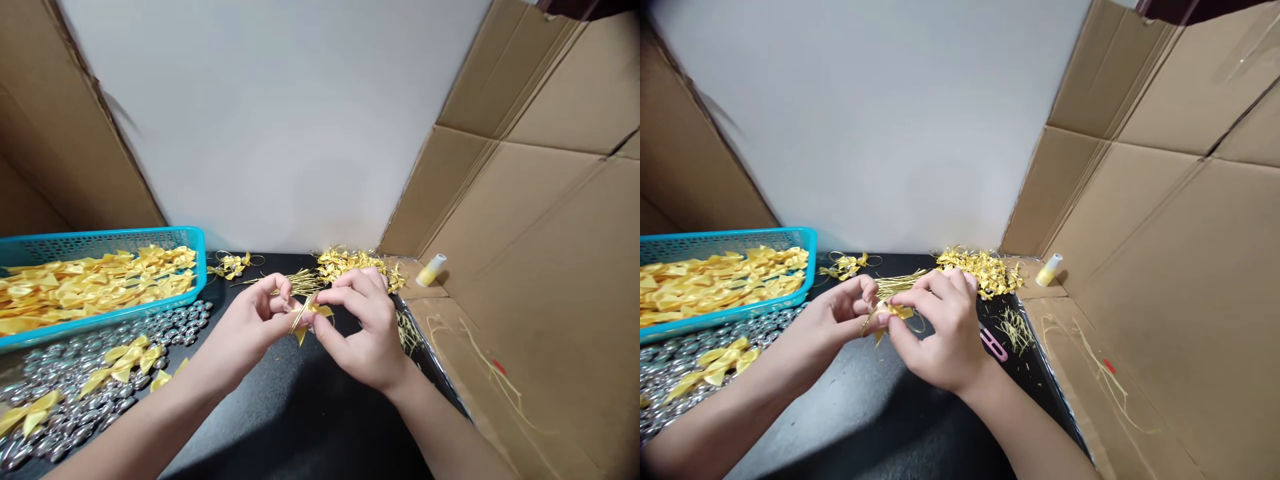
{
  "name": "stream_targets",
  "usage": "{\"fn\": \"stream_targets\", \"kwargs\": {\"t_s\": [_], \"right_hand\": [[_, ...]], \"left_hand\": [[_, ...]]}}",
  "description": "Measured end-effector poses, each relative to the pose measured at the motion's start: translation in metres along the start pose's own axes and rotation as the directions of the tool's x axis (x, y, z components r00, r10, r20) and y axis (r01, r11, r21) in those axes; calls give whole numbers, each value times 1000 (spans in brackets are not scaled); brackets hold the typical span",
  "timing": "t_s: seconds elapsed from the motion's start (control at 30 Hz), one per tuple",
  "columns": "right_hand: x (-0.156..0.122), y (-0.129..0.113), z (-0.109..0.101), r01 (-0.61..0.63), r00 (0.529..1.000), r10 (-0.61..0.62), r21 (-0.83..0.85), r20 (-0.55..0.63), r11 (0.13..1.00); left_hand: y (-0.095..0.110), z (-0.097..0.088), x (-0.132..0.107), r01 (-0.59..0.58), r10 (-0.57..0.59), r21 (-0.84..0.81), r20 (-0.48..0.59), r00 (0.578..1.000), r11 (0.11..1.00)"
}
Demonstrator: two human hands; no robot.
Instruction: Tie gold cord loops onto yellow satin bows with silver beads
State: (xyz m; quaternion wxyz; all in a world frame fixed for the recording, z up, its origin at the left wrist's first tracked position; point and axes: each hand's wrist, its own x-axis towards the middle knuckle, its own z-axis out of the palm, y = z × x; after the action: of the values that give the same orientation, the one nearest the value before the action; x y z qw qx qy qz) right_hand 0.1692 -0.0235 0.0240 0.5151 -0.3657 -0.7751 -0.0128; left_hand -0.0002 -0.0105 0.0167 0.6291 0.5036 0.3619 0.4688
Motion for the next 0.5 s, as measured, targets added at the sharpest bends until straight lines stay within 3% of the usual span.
{"fn": "stream_targets", "kwargs": {"t_s": [0.17, 0.3, 0.4, 0.5], "right_hand": [[-1, -2, 1, -52, 993, 63, -110, 100, 993], [-4, 1, 5, -108, 971, 133, -134, 199, 985], [-6, 5, 10, -155, 960, 177, -118, 215, 981], [-9, 7, 16, -118, 971, 141, -126, 194, 985]], "left_hand": [[-4, -3, 2, -5, 6, 35, -33, 999, 999], [-4, -3, -1, -61, 76, 187, -74, 994, 980], [-3, 0, -3, -93, 116, 244, -81, 990, 965], [-4, 0, -2, -88, 113, 238, -94, 989, 967]]}}
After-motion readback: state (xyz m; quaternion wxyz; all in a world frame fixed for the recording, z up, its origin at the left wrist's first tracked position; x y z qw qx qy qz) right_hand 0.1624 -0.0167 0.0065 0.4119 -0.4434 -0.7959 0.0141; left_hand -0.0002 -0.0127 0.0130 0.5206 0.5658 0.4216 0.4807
